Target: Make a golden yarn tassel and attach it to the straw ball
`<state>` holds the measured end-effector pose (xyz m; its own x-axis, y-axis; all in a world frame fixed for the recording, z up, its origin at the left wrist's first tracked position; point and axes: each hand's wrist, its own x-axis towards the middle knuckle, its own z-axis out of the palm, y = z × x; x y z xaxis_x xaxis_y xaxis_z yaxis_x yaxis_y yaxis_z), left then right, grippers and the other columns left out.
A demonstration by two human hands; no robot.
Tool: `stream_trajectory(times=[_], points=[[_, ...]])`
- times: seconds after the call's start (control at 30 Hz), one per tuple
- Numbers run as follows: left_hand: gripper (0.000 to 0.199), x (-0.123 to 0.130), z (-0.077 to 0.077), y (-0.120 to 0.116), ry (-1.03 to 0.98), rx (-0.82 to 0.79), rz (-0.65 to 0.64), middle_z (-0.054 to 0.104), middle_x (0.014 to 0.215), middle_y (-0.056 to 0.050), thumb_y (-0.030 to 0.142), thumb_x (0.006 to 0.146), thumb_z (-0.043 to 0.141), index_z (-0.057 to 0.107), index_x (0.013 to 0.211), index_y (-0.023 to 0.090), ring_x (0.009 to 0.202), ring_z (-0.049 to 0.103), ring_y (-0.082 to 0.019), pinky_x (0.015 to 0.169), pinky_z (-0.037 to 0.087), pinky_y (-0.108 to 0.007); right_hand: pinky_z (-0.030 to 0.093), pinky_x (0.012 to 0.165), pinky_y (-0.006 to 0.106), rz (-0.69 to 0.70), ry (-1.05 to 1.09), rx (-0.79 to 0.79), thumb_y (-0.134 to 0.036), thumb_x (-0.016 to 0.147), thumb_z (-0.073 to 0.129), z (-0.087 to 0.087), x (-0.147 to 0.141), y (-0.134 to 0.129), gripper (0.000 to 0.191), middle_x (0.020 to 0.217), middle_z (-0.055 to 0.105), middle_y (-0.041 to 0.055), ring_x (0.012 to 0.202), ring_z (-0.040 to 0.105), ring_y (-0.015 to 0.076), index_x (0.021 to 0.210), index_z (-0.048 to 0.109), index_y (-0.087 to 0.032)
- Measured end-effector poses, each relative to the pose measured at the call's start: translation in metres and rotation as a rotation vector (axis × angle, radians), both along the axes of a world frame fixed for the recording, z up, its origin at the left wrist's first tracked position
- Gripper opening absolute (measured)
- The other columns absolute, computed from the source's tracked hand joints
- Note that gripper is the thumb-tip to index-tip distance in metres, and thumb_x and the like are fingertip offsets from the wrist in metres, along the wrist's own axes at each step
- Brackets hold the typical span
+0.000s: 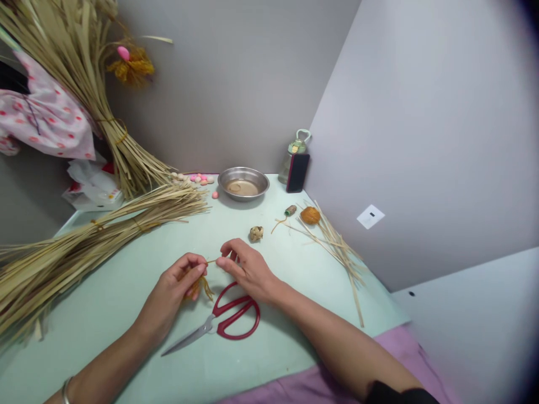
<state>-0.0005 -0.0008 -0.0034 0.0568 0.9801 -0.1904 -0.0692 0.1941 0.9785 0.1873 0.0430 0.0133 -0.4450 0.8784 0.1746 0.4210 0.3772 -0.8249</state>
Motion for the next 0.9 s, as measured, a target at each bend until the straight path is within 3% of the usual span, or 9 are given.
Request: stream_trajectory(times=[0.1, 0.23, 0.37, 0.53, 0.7, 0.9], points=[[0.023, 0.001, 0.000, -0.004, 0.136, 0.027, -0.096, 0.048, 0.065, 0.007, 0.046, 0.090, 0.061, 0.060, 0.091, 0.024, 0.053, 0.040, -0.010, 0.053, 0.033, -0.023, 0.038, 0.064, 0.026, 0.126, 0.036, -0.142, -0.057, 0.094, 0.048, 0.003, 0.000, -0.001, 0.042, 0.075, 0.057, -0.0004, 0.069, 0.048, 0.0138, 0.080, 0.058, -0.019], [0.022, 0.001, -0.001, -0.005, 0.199, 0.036, -0.171, 0.058, 0.078, 0.005, 0.046, 0.092, 0.058, 0.058, 0.098, 0.025, 0.057, 0.043, -0.010, 0.058, 0.036, -0.025, 0.031, 0.054, 0.025, 0.259, 0.109, -0.347, -0.060, 0.095, 0.043, -0.006, -0.001, 0.000, 0.055, 0.056, 0.044, -0.0033, 0.054, 0.037, 0.0103, 0.061, 0.049, -0.018], [0.020, 0.002, -0.003, -0.002, 0.167, 0.036, -0.155, 0.056, 0.081, 0.006, 0.043, 0.092, 0.060, 0.055, 0.100, 0.026, 0.059, 0.047, -0.010, 0.061, 0.038, -0.026, 0.036, 0.059, 0.024, 0.198, 0.283, -0.380, -0.057, 0.091, 0.054, -0.015, -0.004, 0.004, 0.048, 0.062, 0.050, -0.0025, 0.058, 0.042, 0.0108, 0.065, 0.052, -0.018], [0.019, 0.000, -0.003, -0.002, 0.169, 0.043, -0.141, 0.054, 0.080, 0.006, 0.044, 0.092, 0.059, 0.054, 0.099, 0.027, 0.060, 0.048, -0.011, 0.063, 0.038, -0.026, 0.038, 0.062, 0.024, 0.174, 0.390, -0.396, -0.052, 0.086, 0.063, -0.014, -0.007, 0.005, 0.037, 0.068, 0.055, -0.0017, 0.063, 0.048, 0.0114, 0.075, 0.059, -0.017], [0.021, 0.000, -0.002, -0.002, 0.167, 0.040, -0.113, 0.051, 0.070, 0.007, 0.046, 0.091, 0.059, 0.055, 0.098, 0.027, 0.059, 0.047, -0.012, 0.060, 0.037, -0.026, 0.038, 0.060, 0.024, 0.151, 0.419, -0.444, -0.044, 0.081, 0.069, -0.012, -0.008, 0.005, 0.029, 0.068, 0.056, -0.0018, 0.062, 0.048, 0.0109, 0.078, 0.062, -0.015], [0.024, 0.000, -0.003, -0.002, 0.143, 0.036, -0.087, 0.050, 0.067, 0.006, 0.049, 0.091, 0.057, 0.059, 0.090, 0.025, 0.057, 0.045, -0.012, 0.057, 0.037, -0.025, 0.038, 0.060, 0.023, 0.138, 0.371, -0.376, -0.035, 0.082, 0.068, -0.014, -0.007, 0.005, 0.020, 0.070, 0.057, -0.0019, 0.062, 0.047, 0.0102, 0.079, 0.064, -0.015]])
